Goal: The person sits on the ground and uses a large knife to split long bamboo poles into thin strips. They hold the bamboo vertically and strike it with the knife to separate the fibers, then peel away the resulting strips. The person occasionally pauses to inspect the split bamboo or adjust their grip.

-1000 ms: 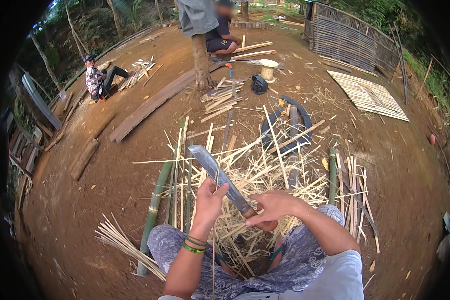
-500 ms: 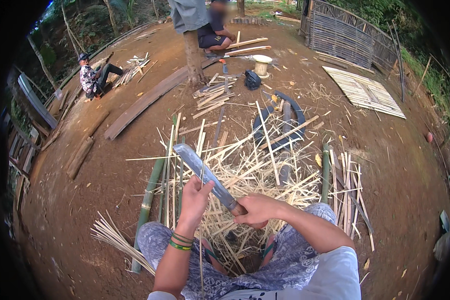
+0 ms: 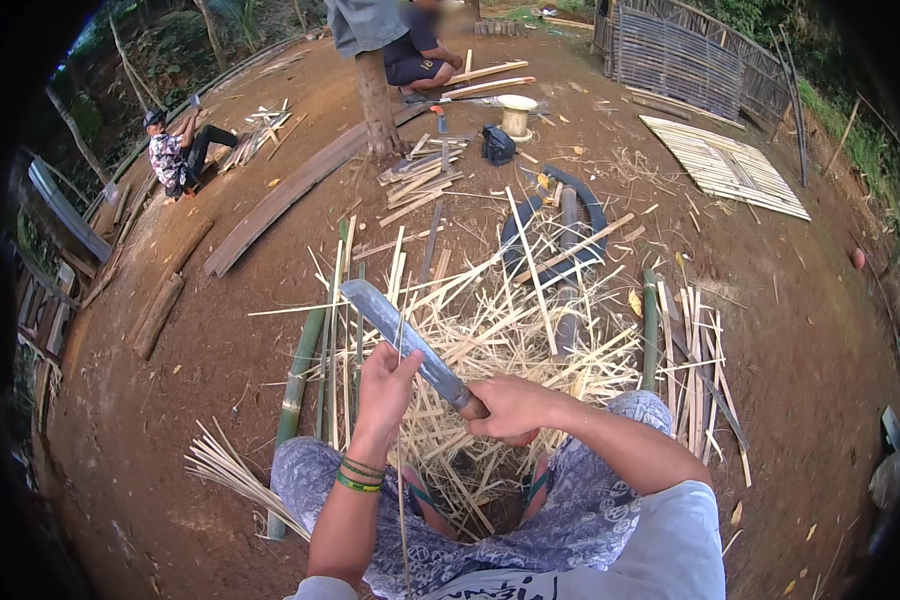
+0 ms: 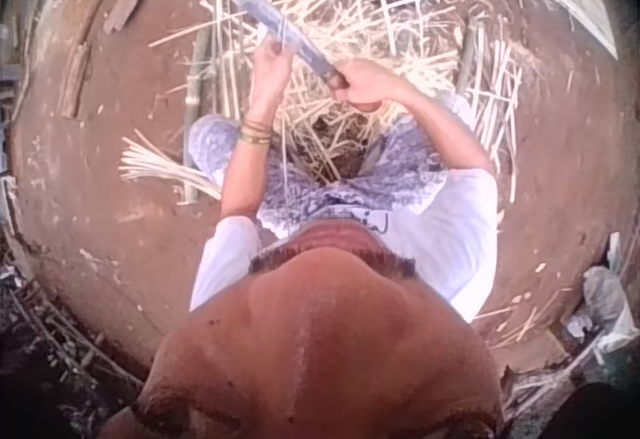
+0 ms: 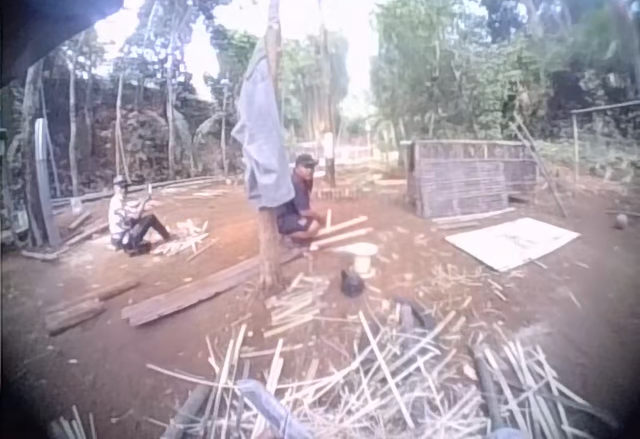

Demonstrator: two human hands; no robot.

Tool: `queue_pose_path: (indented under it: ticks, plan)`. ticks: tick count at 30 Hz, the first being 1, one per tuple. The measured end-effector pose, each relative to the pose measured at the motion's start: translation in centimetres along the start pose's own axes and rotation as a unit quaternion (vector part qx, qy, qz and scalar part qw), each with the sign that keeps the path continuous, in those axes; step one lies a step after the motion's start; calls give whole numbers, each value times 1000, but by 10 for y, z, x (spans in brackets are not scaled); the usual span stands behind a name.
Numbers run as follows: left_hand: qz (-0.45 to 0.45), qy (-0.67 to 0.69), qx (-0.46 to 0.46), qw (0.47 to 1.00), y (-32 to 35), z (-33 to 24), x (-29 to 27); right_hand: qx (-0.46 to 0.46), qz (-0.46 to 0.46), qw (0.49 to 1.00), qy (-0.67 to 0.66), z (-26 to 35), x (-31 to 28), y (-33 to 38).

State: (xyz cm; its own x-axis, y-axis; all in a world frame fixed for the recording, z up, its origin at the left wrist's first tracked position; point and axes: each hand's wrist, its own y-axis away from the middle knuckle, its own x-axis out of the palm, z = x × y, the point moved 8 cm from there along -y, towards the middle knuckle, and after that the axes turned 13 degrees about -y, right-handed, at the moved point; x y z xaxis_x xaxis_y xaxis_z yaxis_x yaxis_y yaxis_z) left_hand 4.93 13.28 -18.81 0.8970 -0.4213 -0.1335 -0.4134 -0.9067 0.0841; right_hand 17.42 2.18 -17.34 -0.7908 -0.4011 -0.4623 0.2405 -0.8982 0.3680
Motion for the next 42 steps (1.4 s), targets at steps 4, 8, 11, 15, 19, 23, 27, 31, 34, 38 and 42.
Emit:
queue_pose_path:
  ticks: [4, 8, 11, 15, 19, 23, 27, 31, 34, 38, 42]
  plan:
    - [-2, 25, 10, 1000, 3, -3, 1, 44, 4, 998, -33, 4, -2, 5]
    - [0, 19, 10, 1000, 1, -1, 3, 1, -5, 1000, 6, 2, -2, 1]
    - [3, 3, 5, 1000, -2, 7, 1, -5, -4, 1000, 24, 0, 0, -1]
    - [6, 20, 6, 1000, -1, 5, 6, 24, 0, 998, 49, -11, -4, -2]
    - [-2, -15, 27, 1000, -6, 10, 2, 3, -305, 948, 95, 23, -117, 30]
    - [-13, -40, 39, 998, -6, 6, 0, -184, -566, 741, 311, 170, -289, 103]
    - [25, -18, 37, 999, -4, -7, 22, -153, -562, 710, 396, 248, -408, 164]
    - [35, -11, 8, 999, 3, -15, 17, -59, -566, 726, 385, 300, -441, 184]
    - [11, 45, 41, 998, 2, -16, 4, -49, -593, 748, 296, 336, -340, 202]
    - [28, 23, 56, 998, -3, -6, 11, -26, -448, 824, 347, 329, -288, 153]
    - [52, 38, 44, 997, 1, -13, 25, 168, -259, 887, 344, 208, -362, 10]
